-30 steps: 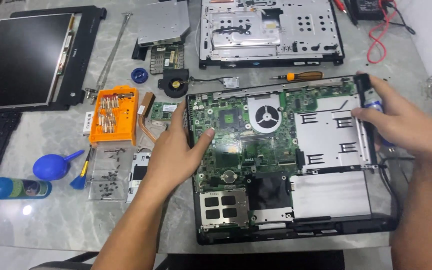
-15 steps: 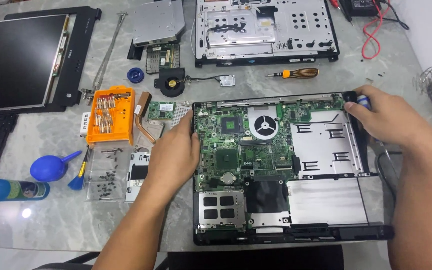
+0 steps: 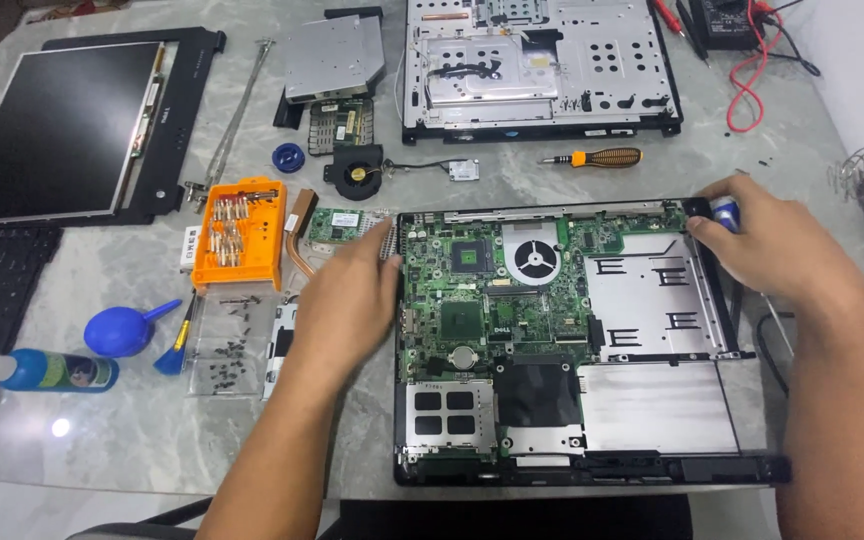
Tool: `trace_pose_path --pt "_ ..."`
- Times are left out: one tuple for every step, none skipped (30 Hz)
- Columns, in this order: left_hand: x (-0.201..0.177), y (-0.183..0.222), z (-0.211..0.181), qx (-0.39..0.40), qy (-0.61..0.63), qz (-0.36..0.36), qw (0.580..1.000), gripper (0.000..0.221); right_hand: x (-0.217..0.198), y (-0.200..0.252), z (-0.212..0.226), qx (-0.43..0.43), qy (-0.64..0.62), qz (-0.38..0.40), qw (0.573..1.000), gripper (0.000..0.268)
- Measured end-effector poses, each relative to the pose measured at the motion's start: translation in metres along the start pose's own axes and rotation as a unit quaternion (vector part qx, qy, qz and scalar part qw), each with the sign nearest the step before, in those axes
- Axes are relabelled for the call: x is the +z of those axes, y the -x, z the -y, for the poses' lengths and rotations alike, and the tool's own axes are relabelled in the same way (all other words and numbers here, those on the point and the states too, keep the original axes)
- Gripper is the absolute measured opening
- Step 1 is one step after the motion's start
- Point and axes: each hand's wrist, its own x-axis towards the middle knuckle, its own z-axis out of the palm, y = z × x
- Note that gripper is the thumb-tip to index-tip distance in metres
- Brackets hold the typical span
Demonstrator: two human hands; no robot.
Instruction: Removing and disconnecting a motherboard from a laptop chassis during a repair process.
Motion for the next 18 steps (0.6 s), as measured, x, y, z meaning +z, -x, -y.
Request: trace_pose_path --pt "-0.003 0.000 0.006 0.032 0.005 -0.026 0.999 0.045 0.002 -0.003 -0.005 -0.018 -0.004 -0.019 1.000 0.034" --pt "-0.007 -0.001 0.011 0.065 0.010 -0.053 0.996 0.043 0.003 -0.006 -0.011 -0.036 -0.008 -0.039 0.999 0.033" --pt "-0.013 -0.002 0.015 0.065 0.010 -0.055 0.996 0.043 -0.001 -0.004 -0.009 -0.037 -0.008 -0.041 0.998 0.033" --pt "-0.019 -0.002 0.018 0.059 -0.038 -0.045 0.997 0.046 -0.005 -0.001 -0.007 -0.018 -0.043 -0.066 0.997 0.031" --pt "-0.026 -0.002 0.021 0.052 -0.087 -0.034 0.994 0.050 -0.009 0.002 -0.005 0.000 -0.078 -0.090 0.993 0.030" --pt "-0.027 -0.007 0.027 0.051 -0.087 -0.035 0.994 0.050 -0.008 0.000 -0.013 -0.001 -0.078 -0.091 0.993 0.030" --pt "-0.029 -0.011 0.032 0.074 -0.102 -0.044 0.991 0.048 -0.008 -0.001 -0.020 -0.049 -0.101 -0.139 0.984 0.029" --pt "-0.031 -0.013 0.040 0.095 -0.118 -0.052 0.987 0.047 -0.005 -0.003 -0.026 -0.098 -0.126 -0.185 0.970 0.029" --pt "-0.030 -0.017 0.043 0.090 -0.119 -0.052 0.987 0.047 -0.011 0.011 -0.008 -0.101 -0.127 -0.183 0.970 0.029" --pt "-0.030 -0.023 0.045 0.091 -0.129 -0.021 0.987 0.048 -0.019 0.023 0.010 -0.093 -0.241 -0.180 0.949 0.020" --pt "-0.031 -0.030 0.047 0.091 -0.139 0.010 0.986 0.050 -0.027 0.036 0.028 -0.084 -0.353 -0.172 0.916 0.011" --pt "-0.037 -0.026 0.039 0.091 -0.139 0.008 0.986 0.050 -0.025 0.036 0.026 -0.086 -0.353 -0.173 0.916 0.011" --pt "-0.042 -0.023 0.032 0.081 -0.121 0.051 0.988 0.052 -0.022 0.036 0.025 -0.185 -0.396 -0.178 0.882 0.013" --pt "-0.049 -0.022 0.024 0.072 -0.104 0.091 0.988 0.055 -0.021 0.034 0.024 -0.283 -0.433 -0.183 0.836 0.019" --pt "-0.045 -0.028 0.031 0.074 -0.105 0.086 0.988 0.055 -0.022 0.034 0.028 -0.286 -0.433 -0.187 0.834 0.019" --pt "-0.038 -0.032 0.039 0.095 -0.116 0.068 0.986 0.055 -0.022 0.035 0.029 -0.335 -0.421 -0.193 0.821 0.019" --pt "-0.030 -0.037 0.047 0.116 -0.127 0.049 0.984 0.055 -0.022 0.037 0.031 -0.382 -0.408 -0.199 0.805 0.021" --pt "-0.030 -0.035 0.046 0.117 -0.124 0.050 0.984 0.055 -0.022 0.037 0.040 -0.382 -0.405 -0.198 0.807 0.021"
